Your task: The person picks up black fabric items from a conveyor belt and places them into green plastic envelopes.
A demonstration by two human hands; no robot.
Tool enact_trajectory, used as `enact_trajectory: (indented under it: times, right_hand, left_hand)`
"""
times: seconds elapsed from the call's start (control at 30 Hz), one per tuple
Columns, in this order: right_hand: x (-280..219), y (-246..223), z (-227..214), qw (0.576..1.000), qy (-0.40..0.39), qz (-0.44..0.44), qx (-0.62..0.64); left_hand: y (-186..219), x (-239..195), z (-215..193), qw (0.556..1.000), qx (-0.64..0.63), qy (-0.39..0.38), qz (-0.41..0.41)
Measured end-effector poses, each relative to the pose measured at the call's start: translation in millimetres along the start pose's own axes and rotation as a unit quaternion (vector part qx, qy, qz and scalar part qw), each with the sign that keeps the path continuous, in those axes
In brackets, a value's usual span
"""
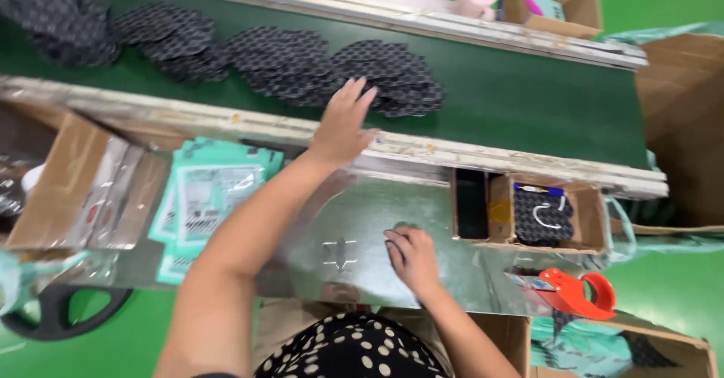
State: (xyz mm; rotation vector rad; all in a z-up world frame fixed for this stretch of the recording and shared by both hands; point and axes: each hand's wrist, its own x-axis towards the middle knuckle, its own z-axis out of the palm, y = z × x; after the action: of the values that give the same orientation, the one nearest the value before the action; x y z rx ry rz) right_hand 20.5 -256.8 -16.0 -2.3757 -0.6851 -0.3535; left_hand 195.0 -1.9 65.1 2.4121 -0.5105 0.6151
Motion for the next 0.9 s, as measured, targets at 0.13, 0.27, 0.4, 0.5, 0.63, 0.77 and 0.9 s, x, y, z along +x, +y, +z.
enact_trajectory:
  times: [0.13,0.27,0.4,0.5,0.63,0.77,0.9]
  right_hand:
    - [-6.4,15.4,4.2,0.999,0.028,-0.017,0.010]
    - [-13.6,29.9,-1.6,0.993,0.040,0.065,0.093]
    - [51.4,-16.4,-81.1,0.962,0.261,-0.050,-0.063]
    - [69.5,-22.7,-98.1,0.975,0.168,-0.097,0.110]
    - [14.0,12.3,-24.7,0.981,0.020,-0.032,0.191]
    - [-8.7,17.9,29.7,0.954,-0.032,0.065,0.290]
    - [-13.4,36.7,51.0,0.742,-0.049,0.247,0.621]
  left_hand:
    - [1.7,74.3,66.2,0.995,0.093,-0.047,-0.004]
    - [-19.1,78.7,82.9,0.970,0.169,-0.158,-0.071]
    - [42.0,44.6,-4.9,0.955,-0.040,-0.285,0.068]
    - [94.3,-27.3,-58.6,0.903,-0.258,-0.288,0.190]
    - [66.1,-117.5,-49.6,0.914,-0.333,-0.219,0.078]
    - [36.4,-185.2,6.7,0.930,-0.313,-0.183,-0.062]
    - [71.6,-191.2,22.1,0.946,-0.273,-0.135,-0.113]
